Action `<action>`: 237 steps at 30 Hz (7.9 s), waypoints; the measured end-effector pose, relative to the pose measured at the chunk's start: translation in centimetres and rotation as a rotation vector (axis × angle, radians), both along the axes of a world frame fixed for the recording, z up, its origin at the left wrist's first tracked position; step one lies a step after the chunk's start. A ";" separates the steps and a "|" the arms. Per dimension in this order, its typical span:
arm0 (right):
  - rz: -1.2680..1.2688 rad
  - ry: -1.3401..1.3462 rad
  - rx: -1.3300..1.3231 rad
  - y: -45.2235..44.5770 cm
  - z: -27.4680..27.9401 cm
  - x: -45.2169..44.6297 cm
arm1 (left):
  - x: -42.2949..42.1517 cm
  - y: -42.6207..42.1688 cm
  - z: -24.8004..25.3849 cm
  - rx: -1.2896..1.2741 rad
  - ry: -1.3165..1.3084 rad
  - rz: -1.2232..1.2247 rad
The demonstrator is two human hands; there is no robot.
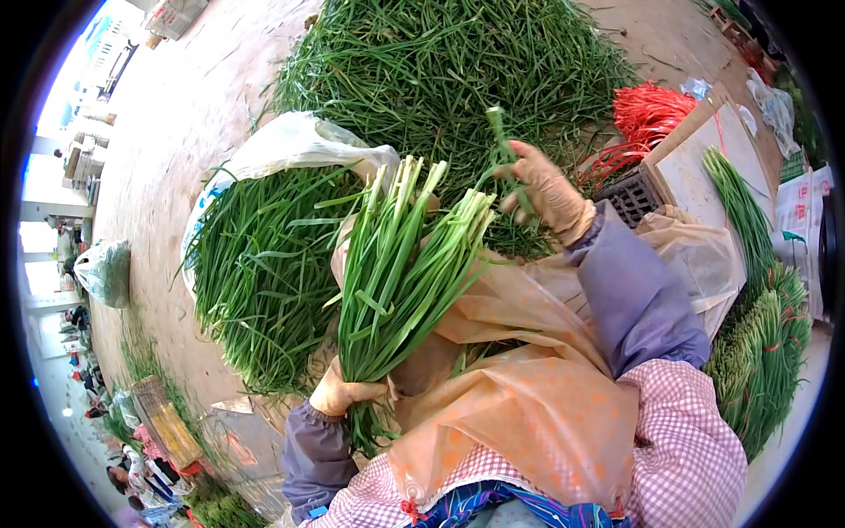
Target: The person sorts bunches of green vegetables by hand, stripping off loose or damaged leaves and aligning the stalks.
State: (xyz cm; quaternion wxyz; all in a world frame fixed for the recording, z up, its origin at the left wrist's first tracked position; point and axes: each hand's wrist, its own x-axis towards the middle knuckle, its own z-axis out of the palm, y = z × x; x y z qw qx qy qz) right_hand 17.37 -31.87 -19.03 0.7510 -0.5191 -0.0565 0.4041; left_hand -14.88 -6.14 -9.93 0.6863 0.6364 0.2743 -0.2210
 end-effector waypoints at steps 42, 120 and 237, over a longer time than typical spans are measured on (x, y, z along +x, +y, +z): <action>-0.036 -1.231 -0.884 -4.3 -0.4 -1.0 | -0.5 -0.6 -1.6 -0.145 0.077 0.056; 0.475 -1.356 -0.791 0.8 9.4 -0.1 | 0.8 -0.6 -0.5 -0.042 0.030 -0.067; -0.193 -1.009 -0.830 -2.8 4.8 -1.8 | 0.8 -4.4 3.5 0.819 -0.183 -0.424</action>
